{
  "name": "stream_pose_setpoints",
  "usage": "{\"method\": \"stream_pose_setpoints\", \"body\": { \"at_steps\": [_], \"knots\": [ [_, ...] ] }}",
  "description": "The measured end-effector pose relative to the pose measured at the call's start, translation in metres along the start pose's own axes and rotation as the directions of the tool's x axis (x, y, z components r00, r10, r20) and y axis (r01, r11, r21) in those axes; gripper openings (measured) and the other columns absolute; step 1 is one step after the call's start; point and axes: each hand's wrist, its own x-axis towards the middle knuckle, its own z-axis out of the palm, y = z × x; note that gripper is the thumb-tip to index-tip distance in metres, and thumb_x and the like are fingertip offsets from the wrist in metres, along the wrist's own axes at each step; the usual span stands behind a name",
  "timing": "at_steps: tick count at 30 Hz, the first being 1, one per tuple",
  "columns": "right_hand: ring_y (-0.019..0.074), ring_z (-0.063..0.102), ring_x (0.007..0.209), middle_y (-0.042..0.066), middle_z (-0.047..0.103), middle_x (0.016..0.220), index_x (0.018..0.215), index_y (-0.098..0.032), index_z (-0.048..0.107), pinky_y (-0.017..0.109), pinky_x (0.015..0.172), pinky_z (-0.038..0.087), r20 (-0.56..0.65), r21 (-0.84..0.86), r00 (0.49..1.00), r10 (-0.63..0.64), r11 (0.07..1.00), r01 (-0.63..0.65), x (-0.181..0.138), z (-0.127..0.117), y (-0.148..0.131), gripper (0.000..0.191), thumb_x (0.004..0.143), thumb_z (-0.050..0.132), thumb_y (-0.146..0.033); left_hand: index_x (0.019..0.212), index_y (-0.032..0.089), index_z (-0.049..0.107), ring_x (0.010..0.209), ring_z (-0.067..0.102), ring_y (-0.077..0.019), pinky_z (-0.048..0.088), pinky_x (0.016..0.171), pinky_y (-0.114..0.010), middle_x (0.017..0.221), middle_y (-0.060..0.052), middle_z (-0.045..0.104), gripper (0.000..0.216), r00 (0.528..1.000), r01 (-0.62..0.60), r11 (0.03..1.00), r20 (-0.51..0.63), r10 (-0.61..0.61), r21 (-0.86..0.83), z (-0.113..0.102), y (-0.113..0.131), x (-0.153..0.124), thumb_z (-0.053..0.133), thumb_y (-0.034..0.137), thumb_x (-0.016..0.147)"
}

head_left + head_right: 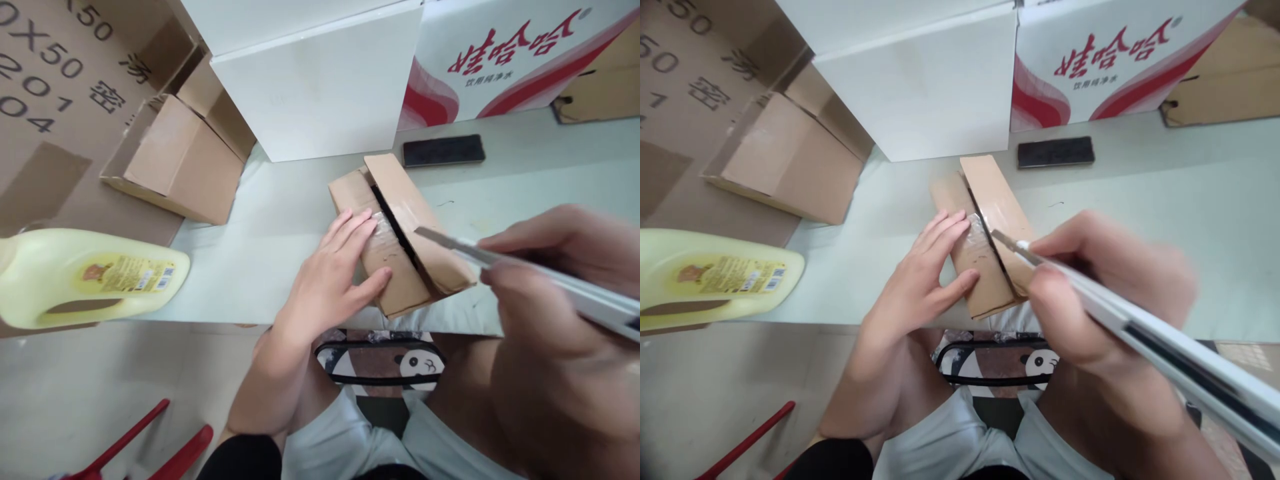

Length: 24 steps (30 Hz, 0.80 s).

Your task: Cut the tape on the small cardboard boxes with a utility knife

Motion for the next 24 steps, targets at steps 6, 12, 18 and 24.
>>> {"method": "stream_pose_setpoints", "body": {
  "at_steps": [6,12,18,24],
  "knots": [
    [0.0176,0.052,0.063,0.001,0.051,0.081,0.101,-0.026,0.053,0.035,0.06,0.038,-0.373,0.063,0.918,-0.132,0.984,0.167,0.035,0.03,0.051,0.017,0.085,0.057,-0.029,0.144,0.029,0.061,0.142,0.043,-0.0345,0.034,0.125,-0.059,0.147,-0.012,0.048,0.046,0.978,0.15,0.988,-0.148,-0.146,0.021,0.002,0.008,0.002,0.056,0.04,0.099],
    [0.0206,0.055,0.067,0.003,0.057,0.078,0.112,-0.023,0.055,0.036,0.07,0.041,-0.13,-0.231,0.987,0.093,0.965,-0.121,0.057,0.049,0.11,0.029,0.098,0.049,-0.048,0.128,0.032,0.065,0.137,0.045,-0.0333,0.04,0.121,-0.056,0.135,-0.01,0.045,0.042,0.95,0.231,0.969,-0.195,-0.244,-0.086,0.001,0.001,0.003,0.07,0.047,0.089],
    [0.0287,0.063,0.082,0.012,0.073,0.095,0.126,-0.02,0.06,0.037,0.069,0.042,0.148,-0.523,0.951,0.271,0.838,-0.157,0.059,0.056,0.13,0.045,0.081,0.062,-0.029,0.12,0.031,0.06,0.144,0.038,-0.0307,0.047,0.117,-0.05,0.139,-0.01,0.042,0.041,0.942,0.254,0.933,-0.153,-0.298,-0.253,-0.013,-0.024,-0.002,0.072,0.043,0.083],
    [0.0336,0.066,0.101,0.019,0.071,0.121,0.136,-0.018,0.06,0.042,0.078,0.048,0.29,-0.611,0.892,0.346,0.785,-0.106,0.059,0.057,0.137,0.054,0.084,0.047,-0.014,0.115,0.029,0.056,0.14,0.043,-0.032,0.054,0.108,-0.052,0.14,-0.01,0.04,0.044,0.912,0.321,0.878,-0.133,-0.388,-0.355,-0.025,-0.042,-0.004,0.071,0.045,0.077]
  ]
}}
